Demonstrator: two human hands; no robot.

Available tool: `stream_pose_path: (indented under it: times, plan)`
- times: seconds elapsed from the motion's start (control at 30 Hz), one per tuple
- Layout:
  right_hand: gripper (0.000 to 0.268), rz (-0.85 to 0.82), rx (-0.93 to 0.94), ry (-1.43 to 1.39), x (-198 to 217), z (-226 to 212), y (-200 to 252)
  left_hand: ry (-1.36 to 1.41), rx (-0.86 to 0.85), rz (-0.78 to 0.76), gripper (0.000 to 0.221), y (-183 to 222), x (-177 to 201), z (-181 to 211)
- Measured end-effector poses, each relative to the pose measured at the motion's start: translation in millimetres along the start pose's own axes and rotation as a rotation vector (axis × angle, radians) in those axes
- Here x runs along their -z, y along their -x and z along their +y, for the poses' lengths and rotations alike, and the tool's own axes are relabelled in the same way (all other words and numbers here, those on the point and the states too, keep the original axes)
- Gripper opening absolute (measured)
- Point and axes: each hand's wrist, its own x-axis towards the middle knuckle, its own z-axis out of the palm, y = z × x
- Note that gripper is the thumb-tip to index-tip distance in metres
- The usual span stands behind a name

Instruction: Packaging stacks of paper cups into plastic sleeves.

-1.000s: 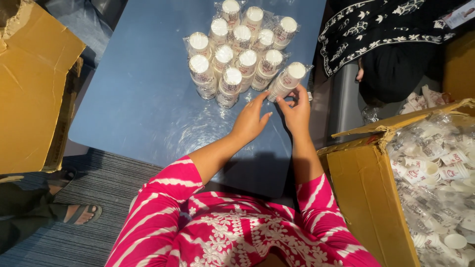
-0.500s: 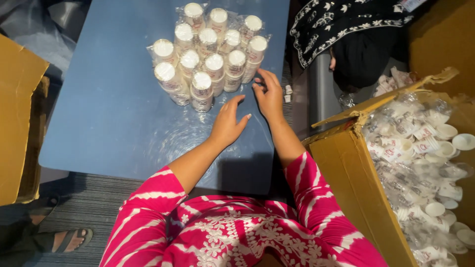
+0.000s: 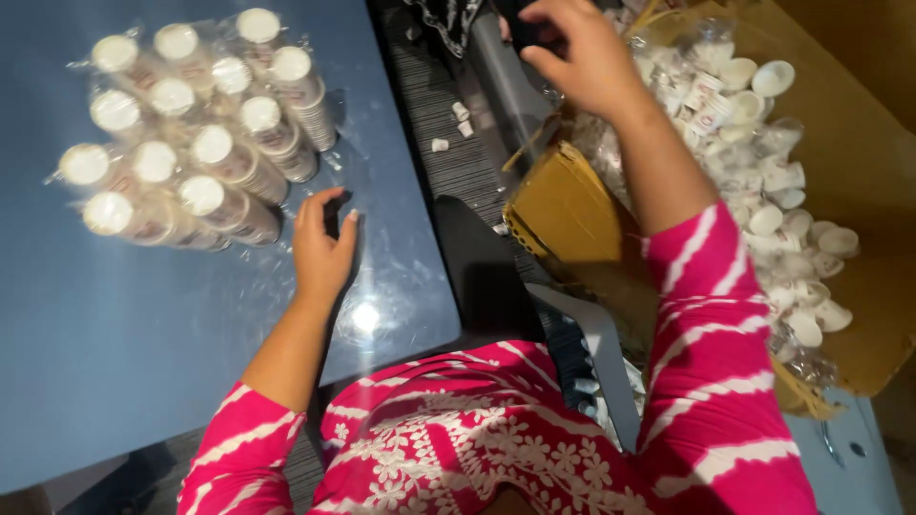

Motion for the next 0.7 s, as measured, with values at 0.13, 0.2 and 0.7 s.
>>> stream_pose_path:
  times: [0.13,0.2,0.7]
  plan:
    - [0.025,0.027,-0.145,0.176,103.6,31.8,95.3,-0.1,-0.214,0.013,0.03,6.5,-11.4,16.5]
    - [0.019,0.101,-0.257,0.195,118.2,45.2,151.5,-0.085,-0.288,-0.076,0.029,9.5,-24.4,30.4]
    - [0.029,0.339,-0.502,0.347,9.0,24.4,282.5,0.348,-0.651,-0.525,0.037,-21.6,-281.3,199.3]
